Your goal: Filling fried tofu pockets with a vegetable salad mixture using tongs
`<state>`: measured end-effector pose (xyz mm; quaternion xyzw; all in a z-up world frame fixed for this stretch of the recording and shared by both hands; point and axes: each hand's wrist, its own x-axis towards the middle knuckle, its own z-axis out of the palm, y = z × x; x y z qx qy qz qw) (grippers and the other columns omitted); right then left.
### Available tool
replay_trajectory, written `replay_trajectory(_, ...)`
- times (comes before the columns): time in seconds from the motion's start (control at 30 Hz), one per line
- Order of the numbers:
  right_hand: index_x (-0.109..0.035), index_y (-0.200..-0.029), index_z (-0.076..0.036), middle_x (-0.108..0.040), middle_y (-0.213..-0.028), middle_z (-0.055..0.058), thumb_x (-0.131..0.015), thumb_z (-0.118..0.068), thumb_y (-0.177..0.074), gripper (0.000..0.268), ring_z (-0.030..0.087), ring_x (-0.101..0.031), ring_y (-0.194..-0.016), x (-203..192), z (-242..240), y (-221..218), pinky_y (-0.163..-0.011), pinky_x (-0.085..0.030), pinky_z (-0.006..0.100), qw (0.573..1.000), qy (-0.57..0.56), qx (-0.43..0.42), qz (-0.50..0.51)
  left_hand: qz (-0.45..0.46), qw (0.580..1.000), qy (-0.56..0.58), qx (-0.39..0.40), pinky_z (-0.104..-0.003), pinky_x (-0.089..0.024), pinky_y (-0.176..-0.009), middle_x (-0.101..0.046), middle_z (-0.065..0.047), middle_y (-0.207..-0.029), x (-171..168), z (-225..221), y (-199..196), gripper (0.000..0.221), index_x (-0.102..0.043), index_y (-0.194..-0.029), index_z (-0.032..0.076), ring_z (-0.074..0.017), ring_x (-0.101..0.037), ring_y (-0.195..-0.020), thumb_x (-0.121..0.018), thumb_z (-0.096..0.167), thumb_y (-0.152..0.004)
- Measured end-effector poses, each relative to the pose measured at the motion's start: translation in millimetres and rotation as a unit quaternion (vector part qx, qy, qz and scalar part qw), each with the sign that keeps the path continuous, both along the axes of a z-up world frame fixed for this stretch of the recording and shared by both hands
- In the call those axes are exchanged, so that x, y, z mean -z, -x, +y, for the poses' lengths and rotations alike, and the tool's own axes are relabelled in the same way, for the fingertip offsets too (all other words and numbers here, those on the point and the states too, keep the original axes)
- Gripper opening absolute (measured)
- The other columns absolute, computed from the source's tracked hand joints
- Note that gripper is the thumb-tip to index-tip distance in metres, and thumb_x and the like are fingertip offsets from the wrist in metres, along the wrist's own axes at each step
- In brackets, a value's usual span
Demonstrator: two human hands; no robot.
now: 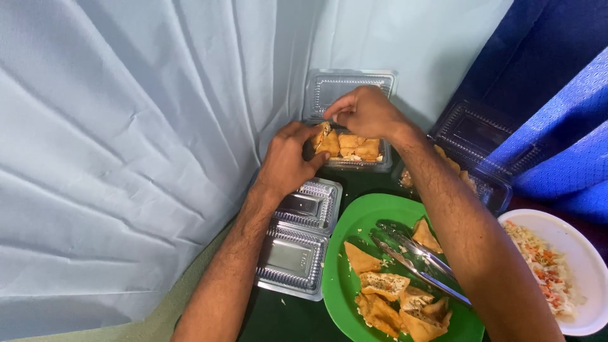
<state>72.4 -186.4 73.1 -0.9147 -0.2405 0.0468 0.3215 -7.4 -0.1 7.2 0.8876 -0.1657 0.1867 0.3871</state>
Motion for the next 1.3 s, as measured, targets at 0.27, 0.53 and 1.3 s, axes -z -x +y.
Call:
replay_trajectory(0.27, -0.082, -0.101, -0.012, -0.08, -0.096, 0.013, -0.07, -0.008, -0.084, 0.021, 0.035, -0.075, -0.094, 18.8, -5.0, -12.9, -0.086, -0.057, 0.049, 0.996, 0.056, -0.066, -0.036, 0.006, 1.0, -0.01, -0.014, -0.043, -0.056, -0.098, -0.067, -0.013, -0.112, 9.2, -4.8, -5.5, 0.034, -0.075, -0.116, 0.006, -0.0355, -0.067, -0.112, -0.083, 0.016, -0.085)
replay_trajectory(0.53, -0.082, -0.092, -0.02, -0.08, -0.087, 0.005, -0.069, -0.015, -0.082, 0.017, 0.031, -0.076, -0.089, 36.4, -4.2, -25.3, -0.08, -0.059, 0.044, 0.995, 0.065, -0.048, -0.057, 0.018, 0.999, -0.038, -0.019, -0.04, -0.059, -0.093, -0.066, -0.012, -0.109, 6.7, -6.3, -5.8, 0.028, -0.075, -0.114, 0.005, -0.0333, -0.069, -0.11, -0.081, 0.014, -0.087)
replay_trajectory(1.3, -0.081, -0.1, -0.008, -0.079, -0.089, 0.013, -0.066, -0.007, -0.089, 0.018, 0.035, -0.075, -0.087, 20.7, -13.1, -12.1, -0.078, -0.058, 0.046, 0.995, 0.013, -0.035, -0.093, -0.014, 1.0, -0.014, 0.0, -0.046, -0.055, -0.098, -0.066, -0.014, -0.111, 3.4, -3.7, -1.9, 0.039, -0.073, -0.113, 0.006, -0.0383, -0.067, -0.11, -0.088, 0.021, -0.08)
